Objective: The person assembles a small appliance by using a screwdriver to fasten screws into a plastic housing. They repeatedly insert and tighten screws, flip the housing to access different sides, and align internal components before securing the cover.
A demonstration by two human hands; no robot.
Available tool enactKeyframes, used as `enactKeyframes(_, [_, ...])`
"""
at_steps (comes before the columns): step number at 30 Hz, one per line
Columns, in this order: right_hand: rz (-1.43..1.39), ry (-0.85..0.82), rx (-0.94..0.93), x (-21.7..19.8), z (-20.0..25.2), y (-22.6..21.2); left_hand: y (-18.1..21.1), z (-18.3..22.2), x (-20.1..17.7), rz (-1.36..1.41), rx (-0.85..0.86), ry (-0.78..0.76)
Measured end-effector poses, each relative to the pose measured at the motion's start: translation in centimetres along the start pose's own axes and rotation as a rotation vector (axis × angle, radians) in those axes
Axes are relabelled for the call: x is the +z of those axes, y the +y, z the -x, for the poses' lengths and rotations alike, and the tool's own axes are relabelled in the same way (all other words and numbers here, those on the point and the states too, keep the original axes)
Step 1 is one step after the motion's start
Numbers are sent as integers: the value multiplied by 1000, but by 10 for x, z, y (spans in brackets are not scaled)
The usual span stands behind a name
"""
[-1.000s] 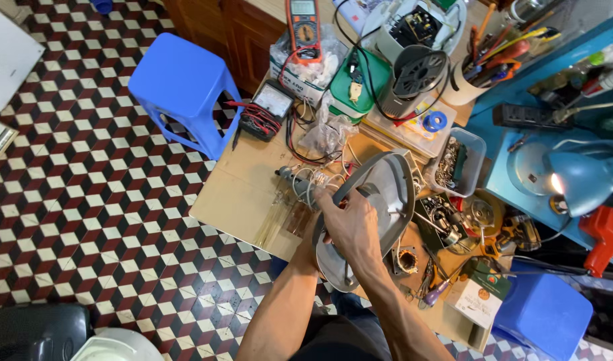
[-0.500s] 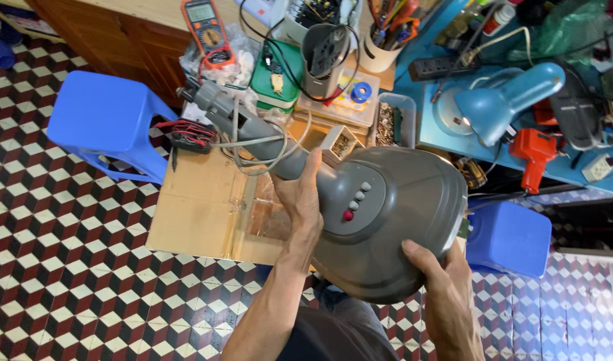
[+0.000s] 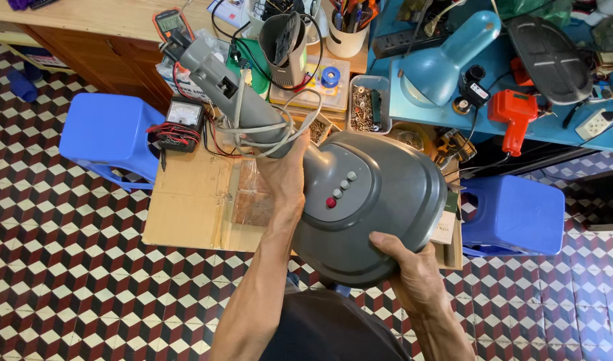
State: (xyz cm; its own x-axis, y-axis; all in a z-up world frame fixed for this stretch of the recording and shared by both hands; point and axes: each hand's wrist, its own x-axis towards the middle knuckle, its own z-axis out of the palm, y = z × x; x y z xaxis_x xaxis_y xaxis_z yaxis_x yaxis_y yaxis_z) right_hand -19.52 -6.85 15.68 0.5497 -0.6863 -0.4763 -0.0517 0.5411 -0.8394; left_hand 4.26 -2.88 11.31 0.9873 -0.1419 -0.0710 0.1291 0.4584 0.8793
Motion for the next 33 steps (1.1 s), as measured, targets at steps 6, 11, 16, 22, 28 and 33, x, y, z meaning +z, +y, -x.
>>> enactKeyframes(6, [-193, 29, 123, -59, -13, 20, 19, 24, -1, -25, 13, -369])
enactKeyframes(11, [-541, -13, 218, -82, -18, 36, 27, 48, -5, -428, 237, -496])
enactKeyframes(16, [-583, 105, 241, -83, -18, 42, 2, 64, -13, -535, 406, -449])
enactKeyframes(22, [-588, 68, 245, -95, -18, 37, -15, 66, -23, -145, -81, -715])
enactKeyframes(28, [-608, 15, 226, -104, -23, 46, 52, 44, -52, -705, -31, -815])
enactKeyframes(33, [-608, 13, 232, -110, -33, 60, 79, 31, -96, -548, -159, -815])
